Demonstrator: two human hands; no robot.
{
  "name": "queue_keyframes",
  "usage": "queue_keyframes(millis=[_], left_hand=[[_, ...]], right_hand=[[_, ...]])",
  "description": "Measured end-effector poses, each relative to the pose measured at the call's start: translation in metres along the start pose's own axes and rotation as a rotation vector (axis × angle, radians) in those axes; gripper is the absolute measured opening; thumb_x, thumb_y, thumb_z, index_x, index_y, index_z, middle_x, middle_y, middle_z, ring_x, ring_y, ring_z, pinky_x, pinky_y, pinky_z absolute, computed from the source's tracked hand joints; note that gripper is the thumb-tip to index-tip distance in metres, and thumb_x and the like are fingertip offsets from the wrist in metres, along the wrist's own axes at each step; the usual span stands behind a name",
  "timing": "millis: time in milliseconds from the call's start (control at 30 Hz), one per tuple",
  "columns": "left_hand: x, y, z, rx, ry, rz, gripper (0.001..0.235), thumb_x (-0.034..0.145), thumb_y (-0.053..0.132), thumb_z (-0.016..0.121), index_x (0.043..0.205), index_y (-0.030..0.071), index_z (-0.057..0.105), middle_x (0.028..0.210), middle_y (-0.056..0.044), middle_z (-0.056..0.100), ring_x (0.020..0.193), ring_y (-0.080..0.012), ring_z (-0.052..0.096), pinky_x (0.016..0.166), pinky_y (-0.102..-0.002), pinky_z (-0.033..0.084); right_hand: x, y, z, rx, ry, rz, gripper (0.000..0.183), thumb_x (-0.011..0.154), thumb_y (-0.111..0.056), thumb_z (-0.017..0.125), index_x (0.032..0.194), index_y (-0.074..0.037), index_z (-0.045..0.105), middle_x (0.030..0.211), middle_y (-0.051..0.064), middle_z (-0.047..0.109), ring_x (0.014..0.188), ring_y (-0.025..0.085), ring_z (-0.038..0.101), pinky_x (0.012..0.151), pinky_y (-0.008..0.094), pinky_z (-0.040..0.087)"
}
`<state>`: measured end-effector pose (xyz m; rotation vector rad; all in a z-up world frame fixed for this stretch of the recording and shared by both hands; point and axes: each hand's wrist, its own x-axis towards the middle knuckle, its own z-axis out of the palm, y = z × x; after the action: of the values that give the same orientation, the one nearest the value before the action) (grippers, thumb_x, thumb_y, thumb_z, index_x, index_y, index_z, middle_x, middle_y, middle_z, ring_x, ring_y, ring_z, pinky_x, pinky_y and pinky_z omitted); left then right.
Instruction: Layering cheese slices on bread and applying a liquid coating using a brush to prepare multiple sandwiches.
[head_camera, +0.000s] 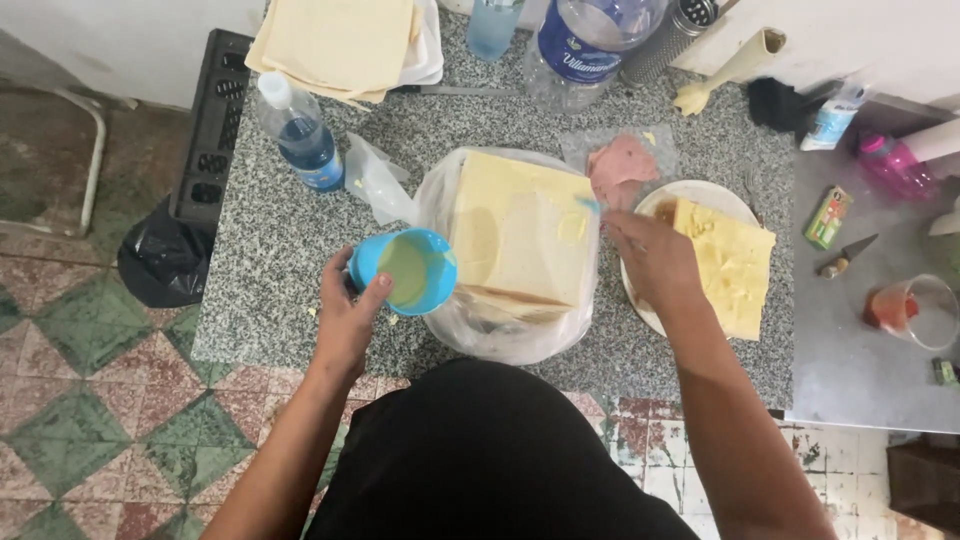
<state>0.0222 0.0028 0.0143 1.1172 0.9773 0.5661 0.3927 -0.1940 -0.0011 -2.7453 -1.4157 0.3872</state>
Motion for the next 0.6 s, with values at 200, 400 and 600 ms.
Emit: queue_keyframes(millis=[200, 400, 600], left_hand=[[-0.001, 0.0, 0.0, 0.002, 0.007, -0.017, 0.106, 0.083, 0.052, 0.072, 0.155, -0.004, 0.017, 0.138, -0.042, 0.034, 0.138, -0.0587, 0.033, 0.114, -0.069, 0.031], [0.002, -0.015, -0.008, -0.005, 0.039, -0.01, 0.104, 0.085, 0.051, 0.071, 0.155, -0.004, 0.017, 0.138, -0.041, 0.035, 0.136, -0.0561, 0.036, 0.113, -0.069, 0.032], [0.0, -0.018, -0.002, -0.004, 0.055, 0.018, 0.103, 0.085, 0.051, 0.072, 0.155, -0.003, 0.018, 0.134, -0.037, 0.038, 0.131, -0.0501, 0.04, 0.112, -0.067, 0.032]], right_hand=[[-0.022, -0.011, 0.003, 0.038, -0.085, -0.087, 0.03, 0.104, -0.038, 0.053, 0.129, -0.036, 0.07, 0.123, 0.006, 0.074, 0.115, 0.036, 0.067, 0.104, 0.05, 0.052], [-0.055, -0.026, -0.044, 0.14, -0.224, -0.005, 0.031, 0.1, -0.036, 0.057, 0.127, -0.036, 0.072, 0.119, 0.005, 0.076, 0.114, 0.036, 0.067, 0.102, 0.05, 0.051], [0.004, -0.017, -0.064, 0.235, -0.16, 0.013, 0.047, 0.105, -0.048, 0.05, 0.107, -0.01, 0.077, 0.093, 0.016, 0.078, 0.105, 0.044, 0.067, 0.099, 0.055, 0.047]])
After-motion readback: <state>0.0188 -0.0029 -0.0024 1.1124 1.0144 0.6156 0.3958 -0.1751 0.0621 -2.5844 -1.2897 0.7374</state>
